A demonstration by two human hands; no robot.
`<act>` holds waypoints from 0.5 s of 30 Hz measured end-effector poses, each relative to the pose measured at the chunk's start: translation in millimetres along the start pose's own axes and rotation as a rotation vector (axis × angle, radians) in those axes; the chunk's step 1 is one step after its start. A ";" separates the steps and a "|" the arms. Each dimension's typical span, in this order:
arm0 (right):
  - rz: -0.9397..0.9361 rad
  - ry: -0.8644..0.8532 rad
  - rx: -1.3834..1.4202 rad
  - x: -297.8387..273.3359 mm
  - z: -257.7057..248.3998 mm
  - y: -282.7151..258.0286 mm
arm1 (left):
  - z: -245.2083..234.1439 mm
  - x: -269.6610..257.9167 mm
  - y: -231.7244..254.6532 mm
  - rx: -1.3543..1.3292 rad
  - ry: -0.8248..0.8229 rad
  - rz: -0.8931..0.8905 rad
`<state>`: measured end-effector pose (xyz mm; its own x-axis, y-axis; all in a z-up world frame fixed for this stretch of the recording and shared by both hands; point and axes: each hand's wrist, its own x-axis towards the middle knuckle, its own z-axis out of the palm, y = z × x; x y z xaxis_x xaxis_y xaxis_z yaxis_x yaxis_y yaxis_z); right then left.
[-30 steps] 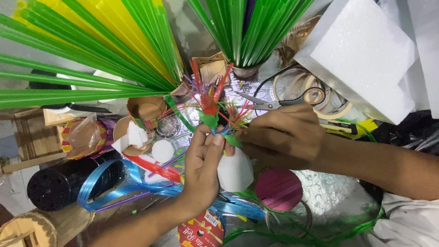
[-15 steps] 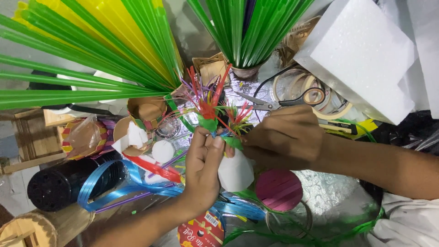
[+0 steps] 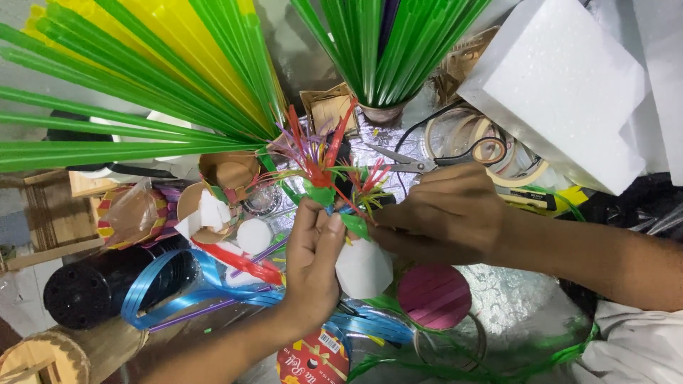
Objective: Assembling a decorative item using colorful plastic strips, a hot glue gun, and scissors.
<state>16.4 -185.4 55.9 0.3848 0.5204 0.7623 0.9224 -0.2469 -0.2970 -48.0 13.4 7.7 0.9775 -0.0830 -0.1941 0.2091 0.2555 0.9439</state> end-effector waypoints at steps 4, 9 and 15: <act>-0.004 -0.010 -0.010 -0.1 -0.5 -0.3 | -0.3 -1.0 -0.5 0.049 -0.017 0.039; 0.015 -0.023 0.031 -1.4 -0.6 0.3 | -2.9 -1.6 -2.0 0.141 -0.032 0.069; -0.080 0.042 0.065 -0.2 0.3 10.0 | -0.7 -0.5 1.3 0.026 -0.031 0.127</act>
<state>25.6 -187.7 52.6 0.3093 0.5009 0.8083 0.9509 -0.1514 -0.2700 -48.2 14.4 8.8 0.9946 -0.0809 -0.0646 0.0824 0.2409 0.9671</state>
